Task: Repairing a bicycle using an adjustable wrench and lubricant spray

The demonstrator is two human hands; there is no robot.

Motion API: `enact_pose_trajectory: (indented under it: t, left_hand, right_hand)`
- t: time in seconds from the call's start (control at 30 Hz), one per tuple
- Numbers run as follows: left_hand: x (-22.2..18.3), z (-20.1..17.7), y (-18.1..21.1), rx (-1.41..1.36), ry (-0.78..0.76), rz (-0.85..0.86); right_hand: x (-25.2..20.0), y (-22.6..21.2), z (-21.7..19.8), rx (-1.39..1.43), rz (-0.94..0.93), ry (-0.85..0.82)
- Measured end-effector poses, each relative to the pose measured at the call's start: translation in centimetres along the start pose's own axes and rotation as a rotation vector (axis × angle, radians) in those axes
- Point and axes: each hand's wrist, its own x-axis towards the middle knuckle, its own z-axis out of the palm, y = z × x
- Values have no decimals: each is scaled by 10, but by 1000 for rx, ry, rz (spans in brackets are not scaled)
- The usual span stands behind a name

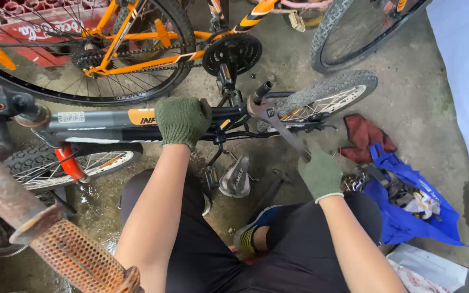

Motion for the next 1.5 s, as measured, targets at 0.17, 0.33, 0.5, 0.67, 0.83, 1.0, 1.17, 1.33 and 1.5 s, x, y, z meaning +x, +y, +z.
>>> enact_pose_trajectory:
  t: [0.17, 0.33, 0.5, 0.67, 0.83, 1.0, 1.17, 1.33, 1.5]
  left_hand:
    - [1, 8, -4, 56, 50, 34]
    - [-2, 12, 0, 40, 40, 46]
    - [-2, 13, -5, 53, 45, 53]
    - [-5, 12, -2, 51, 55, 58]
    - [-8, 11, -2, 53, 63, 52]
    - [-4, 1, 0, -24, 47, 37]
    - [-5, 2, -3, -9, 12, 36]
    - [-2, 9, -5, 91, 63, 66]
    - [-4, 13, 3, 38, 78, 41]
  right_hand:
    - [7, 35, 62, 83, -50, 126]
    - [-38, -12, 80, 458, -96, 45]
    - [-10, 38, 49, 190, -286, 191]
    - [59, 100, 26, 201, -444, 264]
    - [71, 98, 31, 537, -571, 219]
    - [-23, 4, 61, 538, -71, 3]
    - [-56, -77, 98, 583, 64, -169]
    - [-13, 18, 62, 565, 18, -64]
    - [49, 87, 27, 82, -257, 134]
